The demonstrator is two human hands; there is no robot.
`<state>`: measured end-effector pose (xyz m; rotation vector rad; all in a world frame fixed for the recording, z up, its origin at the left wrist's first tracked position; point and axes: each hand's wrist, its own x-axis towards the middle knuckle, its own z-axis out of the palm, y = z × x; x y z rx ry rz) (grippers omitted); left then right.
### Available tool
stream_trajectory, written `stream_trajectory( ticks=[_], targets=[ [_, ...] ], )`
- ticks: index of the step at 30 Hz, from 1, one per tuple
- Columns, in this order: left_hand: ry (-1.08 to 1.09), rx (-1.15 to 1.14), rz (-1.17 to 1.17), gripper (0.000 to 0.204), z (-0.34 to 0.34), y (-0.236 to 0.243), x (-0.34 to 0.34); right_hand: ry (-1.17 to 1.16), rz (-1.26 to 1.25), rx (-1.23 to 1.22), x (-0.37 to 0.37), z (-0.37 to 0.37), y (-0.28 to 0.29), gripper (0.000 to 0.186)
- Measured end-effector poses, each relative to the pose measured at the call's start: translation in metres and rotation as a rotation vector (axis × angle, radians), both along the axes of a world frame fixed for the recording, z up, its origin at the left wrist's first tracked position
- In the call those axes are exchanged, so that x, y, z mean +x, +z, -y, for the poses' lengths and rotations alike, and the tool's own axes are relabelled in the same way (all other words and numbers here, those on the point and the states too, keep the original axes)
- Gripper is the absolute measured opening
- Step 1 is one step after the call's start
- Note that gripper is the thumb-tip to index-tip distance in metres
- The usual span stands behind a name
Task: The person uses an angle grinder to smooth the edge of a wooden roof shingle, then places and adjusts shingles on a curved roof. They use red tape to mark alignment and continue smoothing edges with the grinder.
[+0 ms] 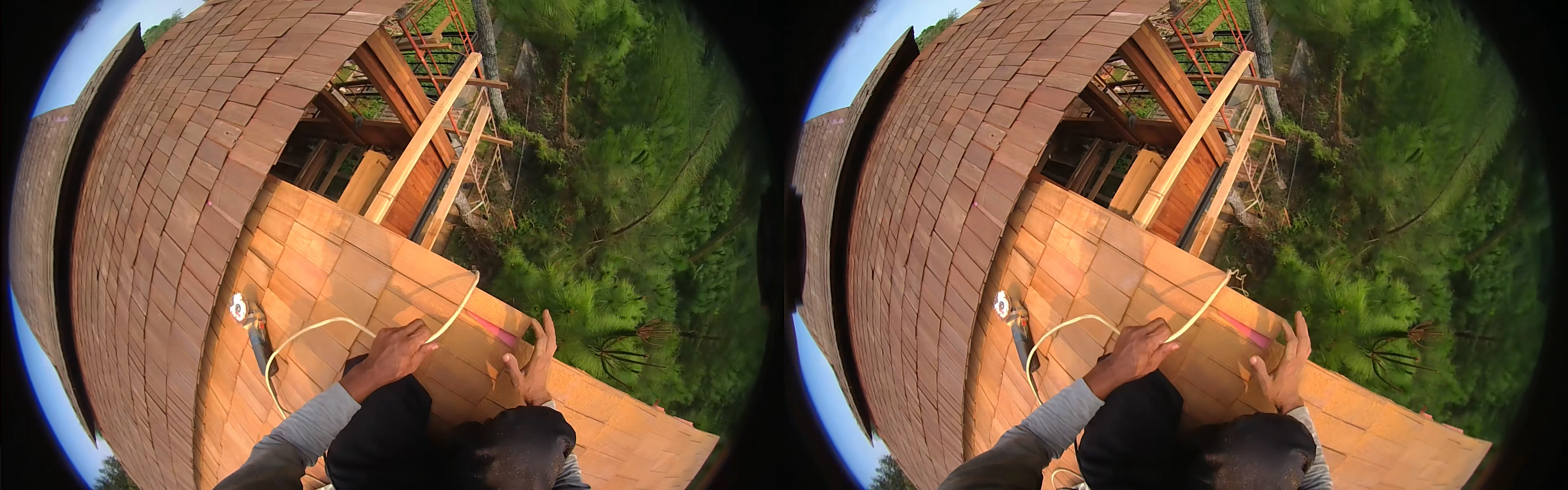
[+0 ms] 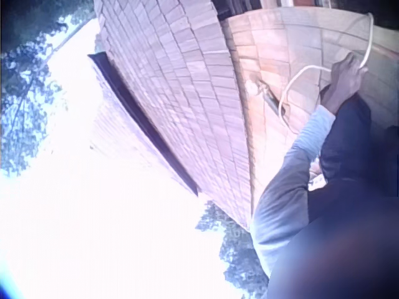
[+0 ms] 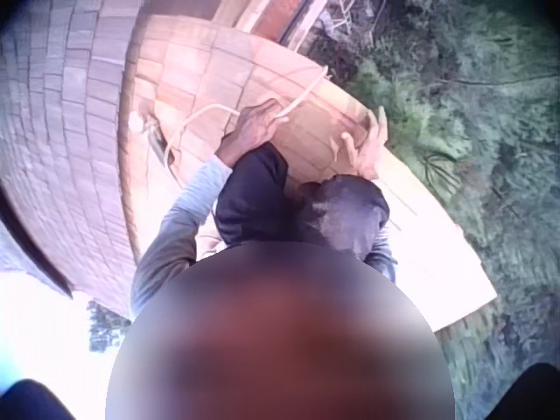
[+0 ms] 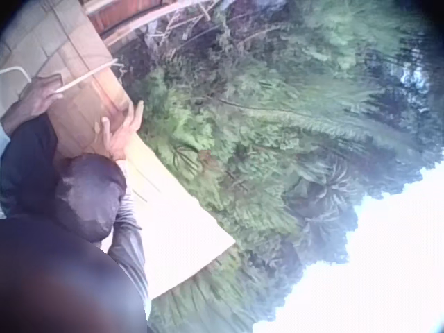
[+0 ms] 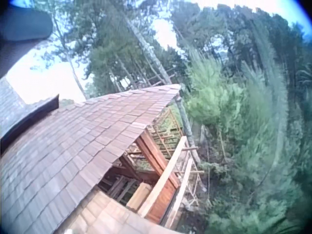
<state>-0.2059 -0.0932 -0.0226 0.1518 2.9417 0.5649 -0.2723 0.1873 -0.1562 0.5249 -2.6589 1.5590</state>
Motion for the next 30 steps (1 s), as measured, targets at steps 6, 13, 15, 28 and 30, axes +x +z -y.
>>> stream_trajectory(
  ticks=[6,13,15,28,30],
  targets=[
    [-0.203,0.343,-0.19,0.027,-0.09,0.055,0.038,0.611,-0.18,0.036,-0.045,-0.033,0.068,0.07],
    [-0.208,0.167,-0.154,0.045,-0.077,0.089,0.096,0.598,-0.059,0.338,0.018,-0.189,0.104,0.025],
    [-0.167,0.037,-0.125,0.049,-0.064,0.082,0.099,0.552,0.112,0.355,0.052,-0.214,0.096,0.021],
    [0.041,-0.27,0.259,0.059,0.074,-0.031,0.02,0.542,0.236,0.167,0.14,-0.114,-0.035,0.02],
    [0.064,-0.225,0.179,0.06,0.102,-0.043,0.025,0.499,0.192,0.213,0.131,-0.088,-0.046,0.02]
  ],
)
